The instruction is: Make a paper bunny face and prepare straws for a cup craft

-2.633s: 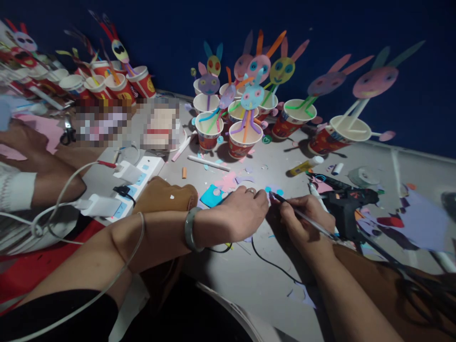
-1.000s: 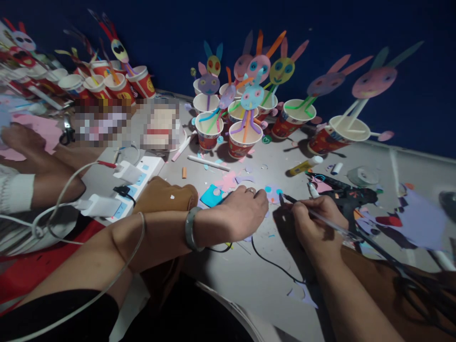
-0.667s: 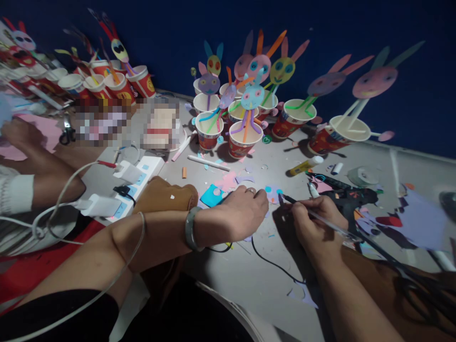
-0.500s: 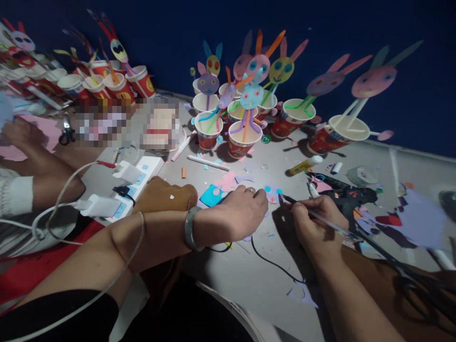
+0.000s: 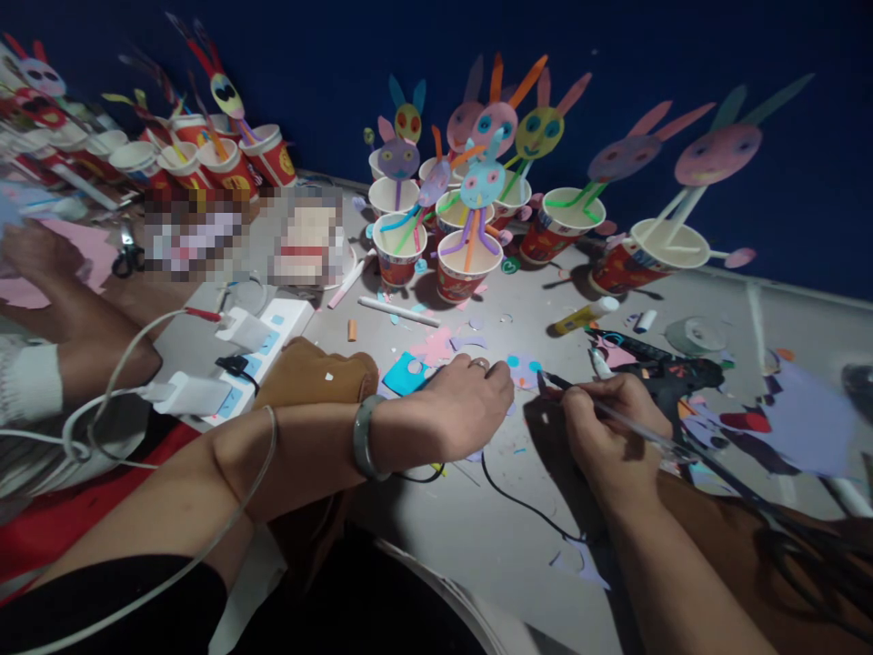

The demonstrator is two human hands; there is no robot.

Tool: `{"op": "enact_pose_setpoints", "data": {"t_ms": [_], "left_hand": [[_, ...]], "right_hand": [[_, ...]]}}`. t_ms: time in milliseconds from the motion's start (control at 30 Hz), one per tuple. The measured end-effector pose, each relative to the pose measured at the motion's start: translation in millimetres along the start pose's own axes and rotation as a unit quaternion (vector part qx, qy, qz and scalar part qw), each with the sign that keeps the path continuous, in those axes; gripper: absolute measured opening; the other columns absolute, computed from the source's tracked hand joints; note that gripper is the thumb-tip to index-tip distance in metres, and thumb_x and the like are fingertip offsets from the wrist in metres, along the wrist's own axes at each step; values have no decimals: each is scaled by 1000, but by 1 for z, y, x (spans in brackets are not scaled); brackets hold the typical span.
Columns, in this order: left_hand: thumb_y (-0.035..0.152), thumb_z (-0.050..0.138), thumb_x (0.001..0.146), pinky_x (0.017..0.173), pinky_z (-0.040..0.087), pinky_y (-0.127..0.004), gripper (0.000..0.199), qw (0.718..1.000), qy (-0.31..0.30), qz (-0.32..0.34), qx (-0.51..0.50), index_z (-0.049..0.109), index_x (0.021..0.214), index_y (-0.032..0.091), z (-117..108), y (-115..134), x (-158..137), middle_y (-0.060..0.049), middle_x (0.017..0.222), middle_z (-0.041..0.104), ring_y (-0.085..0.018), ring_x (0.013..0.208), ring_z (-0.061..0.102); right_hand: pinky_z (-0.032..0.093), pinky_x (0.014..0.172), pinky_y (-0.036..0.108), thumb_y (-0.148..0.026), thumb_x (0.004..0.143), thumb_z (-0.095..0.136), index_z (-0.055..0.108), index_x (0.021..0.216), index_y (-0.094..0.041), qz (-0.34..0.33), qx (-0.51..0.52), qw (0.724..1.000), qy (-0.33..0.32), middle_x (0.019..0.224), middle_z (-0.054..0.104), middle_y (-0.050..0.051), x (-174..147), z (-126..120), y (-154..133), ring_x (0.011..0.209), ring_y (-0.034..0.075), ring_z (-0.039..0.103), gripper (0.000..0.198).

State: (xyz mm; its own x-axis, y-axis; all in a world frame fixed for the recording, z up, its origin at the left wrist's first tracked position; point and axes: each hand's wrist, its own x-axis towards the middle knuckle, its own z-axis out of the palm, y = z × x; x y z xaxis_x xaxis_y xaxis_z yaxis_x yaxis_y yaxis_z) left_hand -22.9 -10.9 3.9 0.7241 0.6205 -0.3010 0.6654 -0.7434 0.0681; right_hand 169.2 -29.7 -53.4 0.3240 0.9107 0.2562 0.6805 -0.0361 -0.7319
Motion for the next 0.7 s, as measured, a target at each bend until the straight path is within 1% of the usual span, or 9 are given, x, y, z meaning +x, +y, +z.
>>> {"op": "enact_pose_setpoints", "data": {"t_ms": [267,500,633,700], "left_hand": [[8,34,96,88,42,-37,51,1000,9,2,6,53,143,11,0,0,-2,-17,146,53,-25,111,59],[8,35,97,88,41,-36,50,1000,-2,1,13,52,144,12,-4,0,-3,-18,148,51,-24,112,58],[9,35,97,88,41,-36,50,1000,-1,1,14,52,143,11,-3,0,-2,-18,148,51,-24,111,58],[10,34,97,88,41,-37,50,1000,0,2,11,53,143,10,-2,-1,-2,-18,149,51,-25,111,58]], "right_hand": [[44,59,33,-33,74,60,52,69,-27,11,-4,1000,-3,62,62,0,-1,1,-2,58,19,58,11],[45,61,33,-35,76,61,53,72,-25,25,-3,1000,-18,65,63,0,-1,2,4,60,19,59,14],[46,63,34,-34,76,62,55,71,-24,18,-8,1000,-22,65,64,1,-2,-1,-1,62,19,59,13],[46,62,35,-32,77,62,54,72,-25,25,4,1000,-5,65,63,2,-2,-3,-3,61,19,58,12]]}}
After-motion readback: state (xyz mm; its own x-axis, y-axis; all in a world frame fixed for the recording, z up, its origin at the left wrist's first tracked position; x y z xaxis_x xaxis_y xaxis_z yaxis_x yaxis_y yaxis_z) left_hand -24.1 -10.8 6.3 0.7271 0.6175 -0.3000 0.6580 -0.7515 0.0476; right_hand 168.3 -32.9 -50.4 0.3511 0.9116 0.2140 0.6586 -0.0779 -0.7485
